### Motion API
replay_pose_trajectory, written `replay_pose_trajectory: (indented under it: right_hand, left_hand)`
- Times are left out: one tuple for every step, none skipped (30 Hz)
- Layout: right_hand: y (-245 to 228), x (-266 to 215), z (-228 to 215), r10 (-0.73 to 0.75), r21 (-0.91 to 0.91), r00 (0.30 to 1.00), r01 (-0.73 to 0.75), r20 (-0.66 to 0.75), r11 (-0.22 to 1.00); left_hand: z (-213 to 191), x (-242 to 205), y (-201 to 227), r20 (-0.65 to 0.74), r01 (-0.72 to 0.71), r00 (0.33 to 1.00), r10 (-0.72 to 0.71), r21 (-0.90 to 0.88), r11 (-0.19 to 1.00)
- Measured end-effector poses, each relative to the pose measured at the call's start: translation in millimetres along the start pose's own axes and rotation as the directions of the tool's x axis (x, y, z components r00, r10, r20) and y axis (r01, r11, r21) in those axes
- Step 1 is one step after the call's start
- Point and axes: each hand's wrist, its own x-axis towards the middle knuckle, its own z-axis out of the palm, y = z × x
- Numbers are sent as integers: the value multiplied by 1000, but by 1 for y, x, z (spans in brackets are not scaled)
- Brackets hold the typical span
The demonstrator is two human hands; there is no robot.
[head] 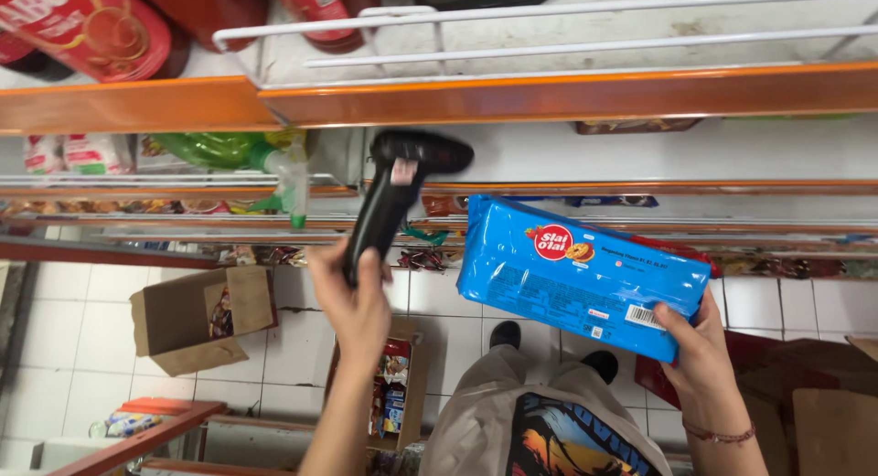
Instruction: The person cleans a supermarket shelf by spraying a cleaning solution and wiping the surface with a cloth. They then pick up packages of cookies, wipe them individually, and use a barcode scanner to scan the items before placing them back on the shelf.
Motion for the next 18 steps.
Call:
replay_pose_trajectory:
  right_hand:
    - [-1,-2,-1,-8,-9,1000,8,-24,1000]
    - [-1,-4,-2,-18,-18,999,17,-50,1000]
    - [-1,-5,-3,-29,-3,998,29,-61,1000]
    - [-1,-6,-3,-42,12,997,43,-72,999]
    - [-2,-7,-5,-54,26,995,57,-84,998]
    - [-3,-9,-5,-68,35,994,71,-88,997]
    - [-3,-10,-6,-82,44,992,86,-92,995]
    - [-4,-13,-6,-94,54,991,99,-95,994]
    - [-5,-15,-6,-104,58,989,111,-105,992]
    - [-6,-16,-5,-115,64,987,122,-110,990]
    - [-7,-18,-5,-125,69,986,134,-115,989]
    - [-8,-20,-4,-130,77,984,140,-121,987]
    - [-9,-21,-3,-134,84,983,146,-128,986]
    - [-12,-22,-3,-142,91,981,155,-135,984]
    - [-13,-23,-3,-156,91,978,170,-140,981]
    - [-15,-26,-2,-167,91,975,181,-149,979]
    - [-16,-28,-2,-177,91,971,193,-158,977]
    - [-18,-30,-3,-191,86,967,208,-168,974]
  left_hand:
    - [-2,-14,-1,16,190,981,-191,-235,953]
    - [-1,-27,-2,29,313,945,-325,-359,879]
    - [0,-39,-3,60,424,891,-451,-471,774]
    - [4,-54,-1,141,472,857,-496,-601,645]
    - [9,-69,1,228,512,819,-526,-704,492]
    - [14,-80,3,302,541,804,-512,-728,421]
    - [19,-89,6,374,571,786,-492,-744,347]
    - [23,-96,8,441,600,766,-468,-752,272]
    - [26,-100,10,474,611,780,-408,-720,330]
    - [29,-102,12,505,611,790,-347,-687,392]
    - [32,-104,14,537,605,794,-285,-655,453]
    - [35,-106,17,598,656,750,-284,-613,442]
    - [39,-108,20,656,703,701,-281,-566,431]
    - [43,-109,23,710,746,648,-276,-517,420]
    - [48,-111,25,707,730,658,-259,-515,448]
    - [51,-116,29,706,718,664,-245,-510,474]
    - [52,-118,32,706,704,670,-231,-505,499]
    - [53,-120,34,708,633,688,-157,-481,607]
